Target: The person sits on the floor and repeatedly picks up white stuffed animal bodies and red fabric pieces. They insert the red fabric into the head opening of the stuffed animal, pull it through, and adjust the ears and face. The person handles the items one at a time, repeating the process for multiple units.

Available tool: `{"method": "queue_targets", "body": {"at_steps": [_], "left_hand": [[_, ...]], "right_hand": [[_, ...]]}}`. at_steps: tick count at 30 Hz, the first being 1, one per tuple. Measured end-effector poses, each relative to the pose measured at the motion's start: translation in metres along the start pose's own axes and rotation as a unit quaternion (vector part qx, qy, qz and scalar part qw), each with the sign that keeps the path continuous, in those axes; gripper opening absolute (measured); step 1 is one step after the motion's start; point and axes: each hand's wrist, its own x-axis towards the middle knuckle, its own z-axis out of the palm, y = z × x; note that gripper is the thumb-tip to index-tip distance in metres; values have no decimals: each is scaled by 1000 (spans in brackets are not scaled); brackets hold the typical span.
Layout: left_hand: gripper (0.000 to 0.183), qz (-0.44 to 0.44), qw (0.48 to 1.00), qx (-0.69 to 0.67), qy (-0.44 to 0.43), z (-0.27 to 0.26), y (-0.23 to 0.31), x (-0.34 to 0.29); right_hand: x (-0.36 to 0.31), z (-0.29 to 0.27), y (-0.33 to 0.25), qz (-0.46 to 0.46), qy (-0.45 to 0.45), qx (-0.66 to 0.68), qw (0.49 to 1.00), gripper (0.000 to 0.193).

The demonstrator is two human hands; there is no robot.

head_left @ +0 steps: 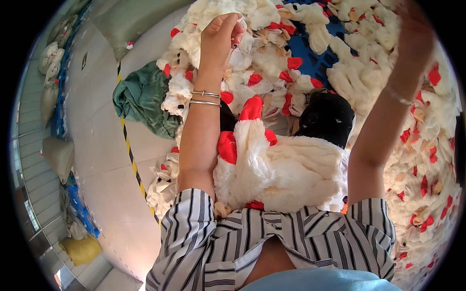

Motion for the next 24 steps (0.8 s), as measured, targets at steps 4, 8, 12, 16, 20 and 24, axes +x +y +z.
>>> {"method": "queue_targets", "body": {"at_steps": [4,8,12,16,20,24], "left_hand": [[21,-8,1000,13,-20,8,-5,0],[21,-17,998,25,-60,9,-12,-1],[22,-57,991,63,-105,3,-16,-3],[24,-80,978,104,-163,6,-14,-5],[36,-177,942,73,-277,16,0,-11],[45,-121,936,0,-332,-16,-27,-20]], "right_hand": [[-131,80,26,135,-507,-85,847,61],[-224,126,-4,272,-776,2,569,64],[-198,121,-22,274,-632,30,724,45],[-144,99,-14,219,-432,95,870,30],[-87,71,9,240,-34,29,970,26],[-19,71,4,209,26,347,914,33]]}}
